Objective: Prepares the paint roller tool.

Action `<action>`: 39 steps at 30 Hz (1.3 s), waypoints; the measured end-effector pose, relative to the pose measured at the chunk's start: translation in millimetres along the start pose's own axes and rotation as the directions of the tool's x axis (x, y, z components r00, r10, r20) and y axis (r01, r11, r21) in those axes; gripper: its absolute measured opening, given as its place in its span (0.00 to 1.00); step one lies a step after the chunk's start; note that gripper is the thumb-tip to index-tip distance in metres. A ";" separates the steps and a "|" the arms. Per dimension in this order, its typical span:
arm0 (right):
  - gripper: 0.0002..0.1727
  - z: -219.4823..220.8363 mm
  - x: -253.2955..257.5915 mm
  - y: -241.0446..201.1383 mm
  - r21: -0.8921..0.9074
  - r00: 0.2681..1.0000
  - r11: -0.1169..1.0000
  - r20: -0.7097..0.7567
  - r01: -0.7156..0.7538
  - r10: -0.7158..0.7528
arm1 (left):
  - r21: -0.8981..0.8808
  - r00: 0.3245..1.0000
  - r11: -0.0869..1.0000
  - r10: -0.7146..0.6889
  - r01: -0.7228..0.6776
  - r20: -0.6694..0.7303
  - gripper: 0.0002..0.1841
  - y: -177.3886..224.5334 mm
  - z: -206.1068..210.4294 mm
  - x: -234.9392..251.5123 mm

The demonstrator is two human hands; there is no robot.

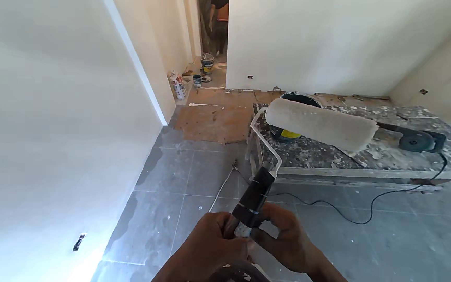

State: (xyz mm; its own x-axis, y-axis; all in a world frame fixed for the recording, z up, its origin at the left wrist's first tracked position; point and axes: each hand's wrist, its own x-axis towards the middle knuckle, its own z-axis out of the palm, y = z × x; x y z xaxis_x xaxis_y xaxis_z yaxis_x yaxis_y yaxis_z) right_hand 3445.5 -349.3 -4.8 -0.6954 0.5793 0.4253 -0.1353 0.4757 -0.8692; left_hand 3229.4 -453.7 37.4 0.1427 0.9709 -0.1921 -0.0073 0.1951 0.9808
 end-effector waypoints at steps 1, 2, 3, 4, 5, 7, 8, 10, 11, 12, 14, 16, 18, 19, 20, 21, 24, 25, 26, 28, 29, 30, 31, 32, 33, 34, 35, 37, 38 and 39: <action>0.13 -1.0 -2.7 -0.5 -0.046 1.000 0.999 0.010 0.007 -0.007 | 0.016 0.999 1.000 -0.006 0.006 -0.039 0.14 -0.1 -2.0 0.9; 0.13 -1.5 -5.4 -1.7 -0.098 1.000 0.995 0.019 0.014 -0.012 | 0.029 0.997 0.999 -0.019 0.022 -0.076 0.16 0.2 -3.7 1.9; 0.14 -2.5 -6.9 -2.6 -0.149 0.999 0.988 0.026 0.027 -0.024 | 0.041 0.993 0.998 -0.036 0.041 -0.110 0.18 1.2 -5.0 3.8; 0.14 -3.9 -7.8 -3.0 -0.195 0.999 0.980 0.028 0.045 -0.040 | 0.053 0.988 0.996 -0.066 0.074 -0.143 0.22 2.6 -5.8 6.2; 0.14 -5.5 -9.1 -3.2 -0.233 0.998 0.970 0.034 0.063 -0.056 | 0.057 0.982 0.992 -0.098 0.109 -0.164 0.25 3.6 -6.5 8.3; 0.14 -9.6 -11.4 -1.9 -0.279 0.994 0.954 0.048 0.106 -0.097 | 0.058 0.975 0.986 -0.142 0.154 -0.168 0.28 2.4 -9.0 12.9; 0.14 -12.3 -12.2 -1.2 -0.284 0.992 0.950 0.055 0.125 -0.114 | 0.059 0.977 0.986 -0.147 0.158 -0.157 0.28 0.1 -10.6 15.0; 0.15 -19.7 -9.6 -3.2 -0.259 0.988 0.954 0.077 0.151 -0.136 | 0.082 0.979 0.984 -0.145 0.157 -0.143 0.28 -2.6 -12.9 20.7; 0.15 -23.2 -6.5 -6.8 -0.242 0.986 0.958 0.098 0.154 -0.134 | 0.102 0.979 0.981 -0.153 0.167 -0.137 0.28 -3.8 -13.6 23.7; 0.15 -25.2 -2.5 -11.5 -0.227 0.985 0.963 0.122 0.145 -0.120 | 0.123 0.978 0.976 -0.167 0.182 -0.128 0.28 -4.5 -14.2 26.0; 0.16 -27.0 10.8 -20.4 -0.208 0.979 0.971 0.187 0.119 -0.080 | 0.199 0.973 0.954 -0.209 0.225 -0.098 0.27 -2.4 -14.6 30.5; 0.15 -26.0 27.9 -27.9 -0.192 0.965 0.975 0.256 0.107 -0.056 | 0.277 0.972 0.932 -0.228 0.234 -0.055 0.21 -1.3 -12.5 34.6; 0.15 -21.7 44.8 -35.1 -0.180 0.952 0.981 0.307 0.078 -0.020 | 0.310 0.982 0.934 -0.189 0.180 -0.002 0.17 -4.9 -11.1 36.7; 0.15 -17.9 52.6 -37.4 -0.191 0.950 0.980 0.313 0.048 0.014 | 0.321 0.989 0.938 -0.144 0.133 0.011 0.15 -9.6 -10.4 37.3; 0.15 -13.2 60.5 -38.7 -0.233 0.949 0.972 0.308 0.005 0.069 | 0.347 0.994 0.932 -0.111 0.101 0.010 0.14 -13.7 -10.2 37.3; 0.15 -7.9 68.4 -38.1 -0.296 0.944 0.954 0.300 -0.047 0.139 | 0.389 0.995 0.917 -0.098 0.091 -0.002 0.14 -16.0 -9.0 36.5; 0.19 9.9 96.6 -33.9 -0.497 0.848 0.838 0.322 -0.227 0.421 | 0.518 0.994 0.849 -0.111 0.102 -0.013 0.19 -18.4 -6.7 29.0; 0.20 15.2 108.9 -34.2 -0.551 0.778 0.782 0.340 -0.291 0.529 | 0.548 0.995 0.831 -0.104 0.091 -0.008 0.21 -20.9 -6.3 25.8; 0.19 20.5 122.9 -35.4 -0.600 0.692 0.718 0.349 -0.354 0.632 | 0.554 0.995 0.828 -0.097 0.088 -0.013 0.23 -23.3 -6.8 22.9; 0.18 32.8 147.2 -36.8 -0.713 0.533 0.582 0.340 -0.392 0.775 | 0.508 0.995 0.855 -0.095 0.104 -0.043 0.27 -28.1 -10.3 17.0; 0.20 39.8 156.1 -36.4 -0.767 0.487 0.529 0.328 -0.363 0.809 | 0.458 0.993 0.881 -0.087 0.114 -0.079 0.29 -31.3 -13.1 14.3; 0.22 47.5 164.3 -36.6 -0.815 0.462 0.485 0.315 -0.315 0.829 | 0.412 0.989 0.903 -0.081 0.125 -0.121 0.30 -32.5 -17.0 11.7; 0.23 55.2 171.2 -37.4 -0.850 0.459 0.456 0.305 -0.264 0.834 | 0.382 0.985 0.915 -0.075 0.130 -0.157 0.31 -32.5 -22.0 9.7; 0.23 62.1 176.4 -39.1 -0.867 0.480 0.443 0.297 -0.226 0.825 | 0.356 0.979 0.924 -0.071 0.137 -0.191 0.30 -32.3 -27.8 8.3; 0.23 67.1 178.4 -41.3 -0.863 0.540 0.459 0.289 -0.210 0.791 | 0.321 0.973 0.936 -0.075 0.144 -0.217 0.30 -32.8 -34.6 7.2; 0.25 70.3 175.6 -43.8 -0.835 0.645 0.510 0.276 -0.207 0.713 | 0.269 0.968 0.953 -0.078 0.143 -0.237 0.30 -35.3 -42.8 5.8; 0.26 72.2 166.8 -43.8 -0.778 0.787 0.599 0.246 -0.187 0.566 | 0.196 0.967 0.971 -0.085 0.134 -0.242 0.30 -38.3 -53.0 3.9; 0.16 79.1 139.5 -27.9 -0.600 0.996 0.798 0.028 -0.049 0.082 | -0.028 0.972 0.996 -0.088 0.084 -0.218 0.30 -44.5 -75.1 -1.2; 0.09 84.6 126.3 -16.6 -0.492 0.984 0.870 -0.138 0.029 -0.111 | -0.170 0.979 0.984 -0.084 0.053 -0.185 0.30 -45.5 -85.0 -4.2; 0.06 90.7 112.9 -4.9 -0.390 0.939 0.919 -0.289 0.064 -0.188 | -0.302 0.987 0.952 -0.095 0.052 -0.128 0.30 -44.3 -94.1 -7.6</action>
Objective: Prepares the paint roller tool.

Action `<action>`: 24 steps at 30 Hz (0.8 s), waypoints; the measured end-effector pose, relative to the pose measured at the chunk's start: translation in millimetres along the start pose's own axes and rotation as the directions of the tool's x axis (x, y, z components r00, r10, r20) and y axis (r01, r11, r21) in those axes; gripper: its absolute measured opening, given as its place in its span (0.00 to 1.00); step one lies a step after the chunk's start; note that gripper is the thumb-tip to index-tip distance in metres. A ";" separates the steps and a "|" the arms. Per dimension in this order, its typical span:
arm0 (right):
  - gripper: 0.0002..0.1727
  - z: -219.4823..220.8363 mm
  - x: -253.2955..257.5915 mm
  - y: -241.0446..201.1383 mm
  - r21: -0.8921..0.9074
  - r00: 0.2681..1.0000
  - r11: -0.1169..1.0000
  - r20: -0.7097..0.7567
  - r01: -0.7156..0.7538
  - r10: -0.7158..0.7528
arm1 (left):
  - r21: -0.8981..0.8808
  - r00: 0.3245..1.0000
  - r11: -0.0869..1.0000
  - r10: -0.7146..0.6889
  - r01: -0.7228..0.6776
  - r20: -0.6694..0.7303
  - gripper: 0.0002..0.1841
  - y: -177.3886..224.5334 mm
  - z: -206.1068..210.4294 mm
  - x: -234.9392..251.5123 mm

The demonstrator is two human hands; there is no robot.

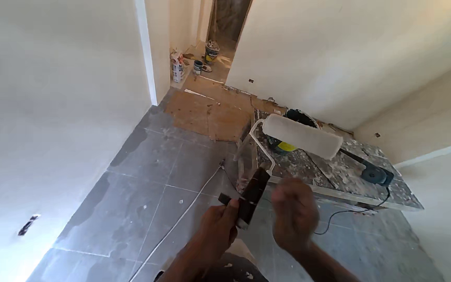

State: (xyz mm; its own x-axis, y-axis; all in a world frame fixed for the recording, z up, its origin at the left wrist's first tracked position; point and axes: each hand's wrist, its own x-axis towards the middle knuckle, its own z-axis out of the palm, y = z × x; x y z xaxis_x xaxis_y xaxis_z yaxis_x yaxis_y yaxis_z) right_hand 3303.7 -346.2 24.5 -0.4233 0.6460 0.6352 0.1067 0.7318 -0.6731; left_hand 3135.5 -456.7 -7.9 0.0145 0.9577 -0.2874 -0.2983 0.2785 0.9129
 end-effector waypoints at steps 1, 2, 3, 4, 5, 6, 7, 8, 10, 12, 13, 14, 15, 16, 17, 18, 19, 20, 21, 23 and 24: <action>0.07 5.5 -15.5 8.9 0.114 0.995 0.993 -0.080 -0.044 0.054 | -0.117 0.997 0.992 -0.038 0.045 0.069 0.30 4.7 -8.1 -2.3; 0.14 10.7 -28.4 17.6 0.209 0.989 0.969 -0.037 -0.130 0.141 | -0.212 0.986 0.971 -0.074 0.106 0.152 0.31 8.9 -16.1 -3.9; 0.23 16.1 -36.3 24.6 0.305 0.974 0.925 0.097 -0.226 0.205 | -0.292 0.965 0.942 -0.097 0.169 0.245 0.30 10.6 -24.5 -4.0; 0.29 22.0 -37.9 30.6 0.386 0.942 0.870 0.256 -0.306 0.217 | -0.357 0.938 0.908 -0.098 0.222 0.333 0.30 10.2 -32.8 -1.7; 0.29 28.3 -34.1 36.4 0.436 0.904 0.828 0.387 -0.352 0.181 | -0.408 0.907 0.875 -0.078 0.260 0.413 0.30 9.0 -40.3 2.7; 0.27 34.3 -25.9 41.4 0.461 0.869 0.808 0.479 -0.367 0.122 | -0.452 0.877 0.845 -0.042 0.287 0.478 0.29 7.8 -46.9 8.1; 0.24 39.2 -15.3 46.8 0.473 0.844 0.802 0.532 -0.365 0.070 | -0.488 0.851 0.819 -0.002 0.303 0.525 0.28 7.3 -53.1 14.5; 0.21 42.3 -4.3 53.4 0.469 0.830 0.808 0.556 -0.358 0.045 | -0.513 0.827 0.798 0.032 0.317 0.561 0.27 8.2 -59.6 21.7; 0.18 44.4 17.8 70.1 0.424 0.817 0.839 0.576 -0.340 0.040 | -0.533 0.806 0.783 0.069 0.321 0.588 0.27 12.5 -70.4 38.6; 0.18 45.6 41.0 88.7 0.380 0.811 0.868 0.583 -0.320 0.044 | -0.516 0.818 0.816 0.099 0.259 0.567 0.27 18.7 -77.6 56.9; 0.17 46.1 53.6 98.2 0.361 0.813 0.879 0.580 -0.311 0.050 | -0.502 0.841 0.843 0.122 0.193 0.528 0.25 24.2 -80.6 66.7; 0.17 46.7 67.2 107.9 0.331 0.812 0.896 0.581 -0.297 0.054 | -0.483 0.863 0.867 0.146 0.123 0.483 0.20 32.2 -84.4 78.3; 0.18 47.0 80.7 116.6 0.300 0.808 0.911 0.586 -0.282 0.057 | -0.463 0.885 0.883 0.154 0.076 0.439 0.17 41.0 -88.7 90.8; 0.18 47.4 94.0 124.9 0.281 0.801 0.918 0.596 -0.279 0.061 | -0.446 0.904 0.894 0.154 0.045 0.399 0.14 49.3 -93.9 103.9; 0.19 48.0 107.4 134.1 0.265 0.793 0.922 0.605 -0.282 0.068 | -0.433 0.923 0.901 0.147 0.023 0.355 0.13 56.7 -99.9 117.6; 0.18 49.2 121.1 145.2 0.256 0.789 0.922 0.609 -0.292 0.081 | -0.420 0.942 0.907 0.137 0.006 0.308 0.13 63.9 -106.3 132.2; 0.18 51.1 134.4 156.6 0.260 0.793 0.915 0.601 -0.310 0.098 | -0.397 0.957 0.918 0.121 -0.006 0.264 0.12 71.3 -113.1 147.2; 0.18 53.0 147.6 167.6 0.274 0.800 0.903 0.588 -0.332 0.116 | -0.360 0.971 0.933 0.099 -0.014 0.219 0.12 79.3 -118.8 162.5; 0.18 54.5 160.7 177.6 0.292 0.806 0.888 0.577 -0.355 0.133 | -0.309 0.982 0.951 0.078 -0.021 0.174 0.12 88.0 -123.2 177.2; 0.17 57.3 183.6 197.1 0.331 0.822 0.856 0.544 -0.397 0.170 | -0.194 0.994 0.980 0.057 -0.038 0.097 0.12 105.7 -129.2 206.2; 0.16 57.9 193.0 207.4 0.358 0.833 0.839 0.522 -0.410 0.184 | -0.141 0.996 0.989 0.062 -0.051 0.068 0.13 113.6 -131.5 221.2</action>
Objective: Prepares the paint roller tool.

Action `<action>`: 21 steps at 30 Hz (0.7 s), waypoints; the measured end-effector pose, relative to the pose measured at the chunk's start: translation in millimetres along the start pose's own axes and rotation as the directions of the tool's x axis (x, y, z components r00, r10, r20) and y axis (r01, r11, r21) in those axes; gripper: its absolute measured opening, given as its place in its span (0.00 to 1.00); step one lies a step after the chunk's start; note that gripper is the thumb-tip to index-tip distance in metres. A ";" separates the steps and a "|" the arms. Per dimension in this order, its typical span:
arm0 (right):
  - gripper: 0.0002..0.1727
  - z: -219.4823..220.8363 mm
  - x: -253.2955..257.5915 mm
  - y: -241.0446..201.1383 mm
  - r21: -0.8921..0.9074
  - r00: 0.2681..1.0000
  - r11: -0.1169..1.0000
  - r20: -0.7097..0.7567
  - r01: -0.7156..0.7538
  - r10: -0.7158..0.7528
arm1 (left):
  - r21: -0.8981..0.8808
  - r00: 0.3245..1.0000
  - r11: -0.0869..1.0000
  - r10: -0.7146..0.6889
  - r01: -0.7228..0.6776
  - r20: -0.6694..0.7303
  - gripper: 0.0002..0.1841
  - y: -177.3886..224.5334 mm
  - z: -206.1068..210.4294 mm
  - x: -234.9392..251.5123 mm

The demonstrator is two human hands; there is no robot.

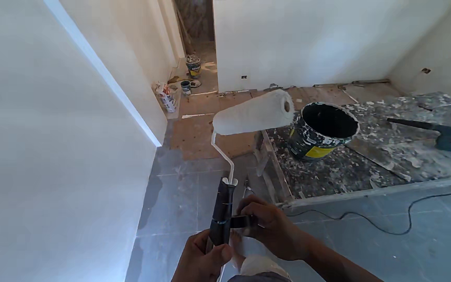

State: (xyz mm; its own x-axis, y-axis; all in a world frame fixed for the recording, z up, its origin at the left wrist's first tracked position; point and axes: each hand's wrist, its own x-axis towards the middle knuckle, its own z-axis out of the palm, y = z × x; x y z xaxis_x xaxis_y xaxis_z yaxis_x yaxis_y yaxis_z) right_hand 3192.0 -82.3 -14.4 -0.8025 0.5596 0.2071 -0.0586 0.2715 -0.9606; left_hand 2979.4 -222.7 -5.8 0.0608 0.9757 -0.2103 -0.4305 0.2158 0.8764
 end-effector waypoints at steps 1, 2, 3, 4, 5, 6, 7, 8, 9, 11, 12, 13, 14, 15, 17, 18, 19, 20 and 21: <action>0.16 -8.8 10.0 5.9 0.038 1.000 0.999 -0.027 0.015 -0.014 | 0.052 1.000 0.999 0.011 -0.010 -0.021 0.13 7.5 -2.8 16.1; 0.15 -17.9 20.0 12.1 0.071 0.998 0.997 -0.053 0.038 -0.035 | 0.097 0.999 0.995 0.016 -0.013 -0.032 0.14 14.7 -5.9 32.3; 0.15 -26.3 29.6 18.4 0.102 0.995 0.992 -0.078 0.068 -0.061 | 0.129 0.999 0.992 0.012 -0.006 -0.045 0.14 20.7 -8.9 47.5; 0.15 -33.1 37.3 23.4 0.131 0.990 0.986 -0.105 0.103 -0.090 | 0.151 0.998 0.989 -0.002 0.011 -0.062 0.15 24.8 -11.4 60.7; 0.14 -38.8 44.2 25.7 0.150 0.985 0.980 -0.130 0.133 -0.113 | 0.160 0.997 0.987 -0.016 0.029 -0.080 0.16 27.1 -13.5 72.8; 0.13 -44.4 51.5 26.1 0.163 0.980 0.975 -0.155 0.154 -0.129 | 0.162 0.995 0.986 -0.027 0.042 -0.095 0.17 28.4 -15.0 84.6; 0.13 -50.2 59.1 25.7 0.165 0.975 0.972 -0.173 0.167 -0.138 | 0.163 0.994 0.985 -0.031 0.047 -0.102 0.17 29.5 -15.4 96.1; 0.13 -57.2 67.5 25.9 0.139 0.972 0.975 -0.180 0.176 -0.149 | 0.178 0.993 0.982 -0.035 0.054 -0.109 0.17 31.7 -14.7 108.0; 0.14 -65.7 77.4 27.6 0.062 0.969 0.980 -0.172 0.188 -0.175 | 0.217 0.992 0.973 -0.048 0.072 -0.115 0.17 34.8 -14.0 120.9; 0.16 -84.3 97.4 33.2 -0.161 0.970 0.966 -0.104 0.203 -0.222 | 0.351 0.982 0.922 -0.121 0.165 -0.144 0.21 38.2 -14.4 146.2; 0.17 -93.6 108.0 36.3 -0.280 0.973 0.939 -0.049 0.202 -0.224 | 0.447 0.973 0.866 -0.168 0.224 -0.161 0.24 38.5 -17.2 159.2; 0.18 -102.3 119.6 40.0 -0.379 0.979 0.906 0.002 0.189 -0.204 | 0.538 0.963 0.800 -0.208 0.268 -0.171 0.25 38.9 -21.2 172.8; 0.20 -109.8 132.5 43.6 -0.434 0.985 0.885 0.050 0.168 -0.163 | 0.620 0.953 0.724 -0.245 0.301 -0.177 0.25 41.3 -25.3 186.7; 0.21 -115.9 146.3 47.5 -0.455 0.990 0.879 0.089 0.140 -0.112 | 0.693 0.942 0.644 -0.284 0.325 -0.178 0.24 46.6 -29.2 201.1; 0.22 -127.4 176.3 54.0 -0.464 0.989 0.886 0.133 0.012 0.057 | 0.782 0.921 0.520 -0.349 0.344 -0.173 0.24 58.1 -40.1 231.9; 0.23 -134.1 193.5 55.9 -0.470 0.973 0.878 0.149 -0.085 0.174 | 0.806 0.912 0.480 -0.372 0.347 -0.171 0.24 61.8 -48.0 247.3; 0.23 -140.5 212.6 57.7 -0.486 0.947 0.857 0.161 -0.171 0.280 | 0.818 0.904 0.456 -0.391 0.351 -0.170 0.24 64.1 -57.4 262.4; 0.22 -146.1 233.6 60.1 -0.506 0.914 0.829 0.172 -0.238 0.368 | 0.824 0.900 0.446 -0.405 0.351 -0.164 0.24 66.2 -68.4 277.3; 0.21 -151.2 255.9 63.5 -0.520 0.879 0.802 0.183 -0.295 0.441 | 0.822 0.896 0.451 -0.418 0.349 -0.151 0.24 68.5 -80.7 292.8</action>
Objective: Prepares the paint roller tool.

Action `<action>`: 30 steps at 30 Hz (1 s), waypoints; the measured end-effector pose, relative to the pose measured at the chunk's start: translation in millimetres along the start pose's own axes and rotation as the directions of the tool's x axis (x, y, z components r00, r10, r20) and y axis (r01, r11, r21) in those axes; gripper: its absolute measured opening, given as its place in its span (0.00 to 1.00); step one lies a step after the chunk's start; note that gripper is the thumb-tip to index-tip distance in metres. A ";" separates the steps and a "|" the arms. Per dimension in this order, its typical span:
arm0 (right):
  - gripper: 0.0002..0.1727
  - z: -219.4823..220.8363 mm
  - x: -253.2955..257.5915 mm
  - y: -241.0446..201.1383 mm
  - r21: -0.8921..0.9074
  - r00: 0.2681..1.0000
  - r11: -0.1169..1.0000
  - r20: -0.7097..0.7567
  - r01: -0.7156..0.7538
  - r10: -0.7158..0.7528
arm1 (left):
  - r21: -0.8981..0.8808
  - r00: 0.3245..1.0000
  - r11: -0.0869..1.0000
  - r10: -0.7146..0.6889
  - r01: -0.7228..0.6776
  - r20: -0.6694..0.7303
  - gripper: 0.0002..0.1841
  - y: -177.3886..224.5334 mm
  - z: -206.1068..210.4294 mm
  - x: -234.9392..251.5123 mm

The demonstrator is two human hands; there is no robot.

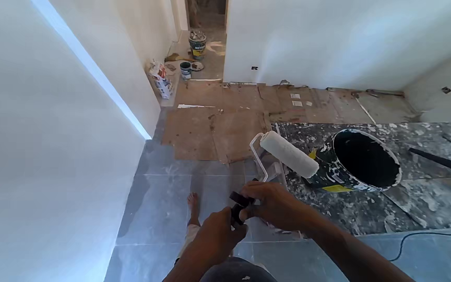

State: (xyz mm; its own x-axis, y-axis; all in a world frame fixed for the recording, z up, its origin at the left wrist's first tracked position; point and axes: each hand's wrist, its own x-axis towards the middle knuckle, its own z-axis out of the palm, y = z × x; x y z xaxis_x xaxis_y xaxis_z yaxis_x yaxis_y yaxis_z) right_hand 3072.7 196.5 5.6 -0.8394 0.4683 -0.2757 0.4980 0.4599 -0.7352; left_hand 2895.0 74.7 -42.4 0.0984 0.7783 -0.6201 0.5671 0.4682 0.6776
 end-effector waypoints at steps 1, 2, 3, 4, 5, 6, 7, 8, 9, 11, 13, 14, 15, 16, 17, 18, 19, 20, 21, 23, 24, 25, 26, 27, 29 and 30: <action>0.20 -9.1 21.4 0.7 0.004 0.998 0.999 0.034 -0.048 0.048 | -0.026 1.000 1.000 0.011 -0.011 0.022 0.24 -5.1 -13.2 15.3; 0.19 -15.6 43.7 2.2 0.016 0.995 0.996 0.049 -0.088 0.087 | -0.076 0.998 0.997 0.032 -0.029 0.045 0.24 -11.8 -27.1 31.5; 0.18 -20.9 66.9 4.2 0.032 0.992 0.993 0.047 -0.116 0.114 | -0.139 0.996 0.989 0.058 -0.048 0.067 0.23 -18.2 -42.7 47.9; 0.17 -26.4 90.5 4.6 0.051 0.988 0.987 0.043 -0.149 0.147 | -0.195 0.993 0.979 0.078 -0.059 0.093 0.22 -23.3 -60.4 63.2; 0.17 -33.9 114.9 2.3 0.066 0.981 0.979 0.050 -0.193 0.190 | -0.236 0.989 0.969 0.097 -0.068 0.113 0.21 -27.2 -79.6 77.8; 0.18 -42.8 139.7 -2.4 0.064 0.969 0.968 0.060 -0.243 0.239 | -0.254 0.985 0.964 0.116 -0.080 0.130 0.21 -29.9 -99.9 90.5; 0.18 -52.7 164.1 -8.7 0.036 0.955 0.956 0.076 -0.290 0.286 | -0.268 0.981 0.959 0.136 -0.095 0.142 0.21 -32.2 -119.4 100.9; 0.19 -63.4 188.1 -16.3 -0.021 0.937 0.942 0.102 -0.334 0.335 | -0.281 0.977 0.953 0.156 -0.111 0.144 0.21 -33.9 -137.4 110.1; 0.20 -74.7 211.9 -24.1 -0.110 0.914 0.922 0.135 -0.371 0.384 | -0.293 0.976 0.948 0.167 -0.120 0.141 0.22 -34.2 -154.6 118.5; 0.23 -93.9 257.4 -35.0 -0.283 0.876 0.878 0.185 -0.387 0.445 | -0.325 0.975 0.937 0.177 -0.126 0.132 0.21 -34.7 -186.7 134.7; 0.25 -108.6 295.6 -37.9 -0.393 0.847 0.833 0.204 -0.388 0.491 | -0.374 0.974 0.919 0.186 -0.125 0.130 0.21 -37.7 -214.6 154.8; 0.25 -115.1 310.9 -38.6 -0.424 0.836 0.814 0.199 -0.397 0.511 | -0.396 0.972 0.909 0.195 -0.129 0.132 0.22 -39.2 -227.4 165.8; 0.26 -120.8 323.5 -39.5 -0.449 0.826 0.795 0.188 -0.408 0.531 | -0.415 0.970 0.900 0.207 -0.136 0.131 0.23 -40.4 -238.7 176.1; 0.26 -125.9 334.2 -41.1 -0.467 0.816 0.775 0.172 -0.425 0.552 | -0.428 0.965 0.891 0.224 -0.148 0.134 0.23 -41.1 -248.7 185.9; 0.26 -130.7 343.9 -42.5 -0.475 0.806 0.759 0.158 -0.444 0.571 | -0.431 0.960 0.888 0.242 -0.162 0.139 0.24 -40.5 -258.6 195.1; 0.27 -135.2 353.6 -43.0 -0.475 0.798 0.750 0.148 -0.460 0.584 | -0.426 0.959 0.889 0.246 -0.165 0.141 0.24 -37.9 -268.4 203.2; 0.29 -139.6 363.5 -41.8 -0.468 0.791 0.745 0.142 -0.476 0.595 | -0.420 0.963 0.893 0.235 -0.161 0.130 0.24 -33.7 -277.4 211.1; 0.31 -144.8 374.1 -40.0 -0.456 0.782 0.741 0.142 -0.493 0.607 | -0.415 0.971 0.897 0.217 -0.156 0.104 0.23 -28.3 -285.2 219.3; 0.32 -150.3 384.9 -37.0 -0.442 0.773 0.738 0.142 -0.510 0.619 | -0.396 0.979 0.906 0.192 -0.151 0.065 0.23 -23.4 -291.4 229.7; 0.32 -160.9 399.6 -27.8 -0.354 0.784 0.756 0.092 -0.550 0.614 | -0.359 0.990 0.923 0.141 -0.136 -0.012 0.22 -15.5 -301.2 252.9; 0.32 -167.0 400.0 -22.1 -0.269 0.815 0.787 0.013 -0.555 0.579 | -0.360 0.991 0.924 0.126 -0.130 -0.035 0.22 -11.2 -308.3 263.8; 0.30 -172.5 394.7 -15.0 -0.162 0.850 0.835 -0.117 -0.527 0.514 | -0.367 0.990 0.919 0.133 -0.141 -0.049 0.23 -8.0 -317.4 274.6; 0.28 -173.3 384.9 -2.7 -0.054 0.855 0.894 -0.323 -0.445 0.406 | -0.382 0.986 0.910 0.158 -0.164 -0.049 0.27 -6.0 -327.5 285.3; 0.25 -169.8 374.7 14.6 0.031 0.780 0.949 -0.562 -0.313 0.275 | -0.409 0.982 0.894 0.185 -0.182 -0.033 0.32 -4.0 -338.3 295.6; 0.15 -160.4 361.4 57.4 0.139 0.513 0.990 -0.848 -0.031 0.136 | -0.499 0.976 0.852 0.212 -0.157 0.055 0.36 7.7 -364.1 310.5; 0.14 -158.1 359.5 80.0 0.198 0.466 0.978 -0.873 0.071 0.143 | -0.553 0.969 0.825 0.217 -0.118 0.116 0.36 17.9 -378.5 315.9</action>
State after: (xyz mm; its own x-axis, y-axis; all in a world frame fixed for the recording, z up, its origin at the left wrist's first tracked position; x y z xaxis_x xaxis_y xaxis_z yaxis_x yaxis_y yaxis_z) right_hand 2845.2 521.0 -54.4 -0.1296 0.9427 0.3073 0.3837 0.3335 -0.8611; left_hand 2626.7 487.3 -76.5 0.3135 0.8071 -0.5003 0.0036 0.5259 0.8506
